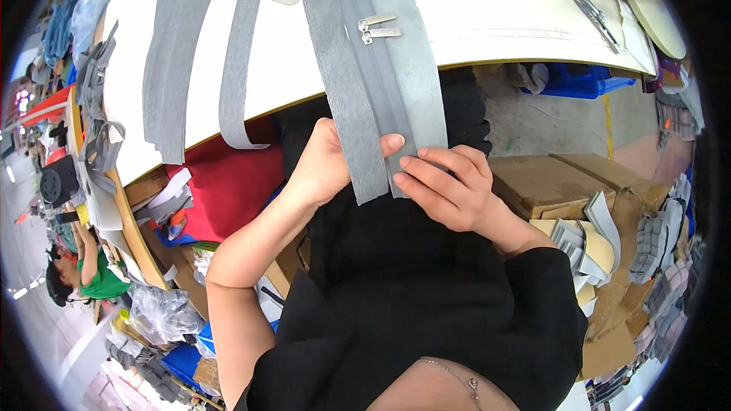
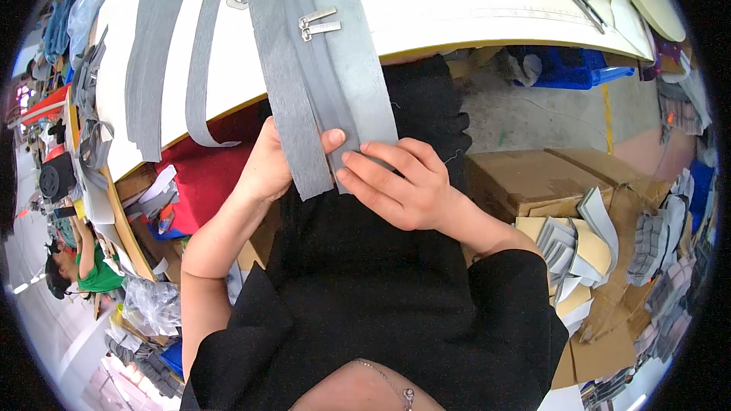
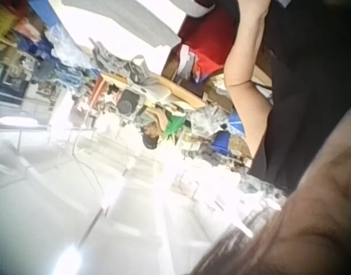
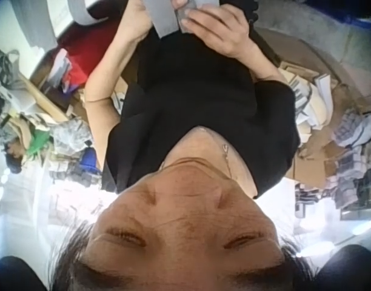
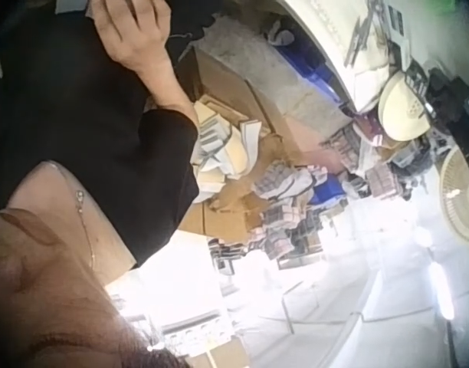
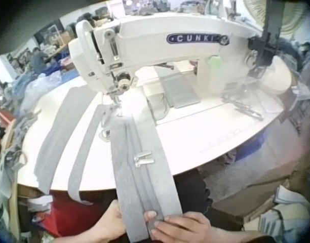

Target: The person is sewing grey fabric parts together using an industrial sewing machine in a workshop.

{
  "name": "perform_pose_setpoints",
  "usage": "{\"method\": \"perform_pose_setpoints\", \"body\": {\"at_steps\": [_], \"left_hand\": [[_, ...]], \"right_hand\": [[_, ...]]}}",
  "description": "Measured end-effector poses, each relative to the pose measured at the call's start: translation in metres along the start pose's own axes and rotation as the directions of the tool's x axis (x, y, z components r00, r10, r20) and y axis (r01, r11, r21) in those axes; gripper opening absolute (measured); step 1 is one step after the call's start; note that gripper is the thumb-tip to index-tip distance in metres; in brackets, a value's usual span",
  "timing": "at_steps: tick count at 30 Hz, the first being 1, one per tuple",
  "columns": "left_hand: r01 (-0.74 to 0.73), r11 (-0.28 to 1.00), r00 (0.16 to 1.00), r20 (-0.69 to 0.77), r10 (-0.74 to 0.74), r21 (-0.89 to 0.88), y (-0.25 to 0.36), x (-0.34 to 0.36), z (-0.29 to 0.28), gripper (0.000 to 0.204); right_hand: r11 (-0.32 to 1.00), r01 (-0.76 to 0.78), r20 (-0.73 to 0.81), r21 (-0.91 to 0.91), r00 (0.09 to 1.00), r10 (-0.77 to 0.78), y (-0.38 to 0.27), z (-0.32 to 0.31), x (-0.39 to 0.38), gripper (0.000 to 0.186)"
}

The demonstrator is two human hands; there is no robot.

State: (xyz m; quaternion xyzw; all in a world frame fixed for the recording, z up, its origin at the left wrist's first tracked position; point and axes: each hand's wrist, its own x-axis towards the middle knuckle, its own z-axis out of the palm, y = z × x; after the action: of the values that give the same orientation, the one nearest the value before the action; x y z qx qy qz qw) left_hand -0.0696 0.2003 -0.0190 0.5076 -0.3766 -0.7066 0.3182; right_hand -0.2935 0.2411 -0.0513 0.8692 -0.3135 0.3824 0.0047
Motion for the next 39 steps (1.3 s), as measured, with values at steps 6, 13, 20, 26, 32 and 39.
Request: {"method": "perform_pose_setpoints", "body": {"at_steps": [6, 13, 20, 26, 32, 39], "left_hand": [[0.104, 0.994, 0.993, 0.054, -0.102, -0.037, 0.009, 0.000, -0.001, 0.024], [0.046, 0.993, 0.994, 0.094, -0.057, 0.111, 0.010, 0.002, -0.008, 0.029], [-0.063, 0.900, 0.998, 0.004, 0.068, 0.431, 0.070, 0.006, -0.031, 0.011], [-0.390, 0.551, 0.756, -0.085, 0.649, 0.738, 0.103, 0.062, -0.051, 0.018], [-0.441, 0.345, 0.619, 0.002, 0.786, 0.829, 0.115, 0.111, -0.079, 0.024], [-0.563, 0.289, 0.525, 0.065, 0.848, 0.774, 0.116, 0.121, -0.070, 0.020]], "right_hand": [[1.000, 0.011, -0.013, 0.023, 1.000, -0.011, 0.001, -0.003, 0.005, 0.025], [0.997, 0.077, -0.021, 0.001, 0.997, -0.077, 0.003, -0.005, 0.014, 0.023], [0.994, 0.088, 0.006, 0.070, 0.996, -0.089, 0.005, -0.011, 0.019, 0.020], [0.991, 0.095, 0.005, 0.099, 0.995, -0.096, 0.005, -0.004, 0.017, 0.023], [0.988, 0.044, 0.058, 0.148, 0.997, -0.054, 0.007, -0.002, 0.018, 0.021], [0.977, 0.010, 0.117, 0.214, 0.993, -0.036, 0.012, -0.004, 0.023, 0.019]]}}
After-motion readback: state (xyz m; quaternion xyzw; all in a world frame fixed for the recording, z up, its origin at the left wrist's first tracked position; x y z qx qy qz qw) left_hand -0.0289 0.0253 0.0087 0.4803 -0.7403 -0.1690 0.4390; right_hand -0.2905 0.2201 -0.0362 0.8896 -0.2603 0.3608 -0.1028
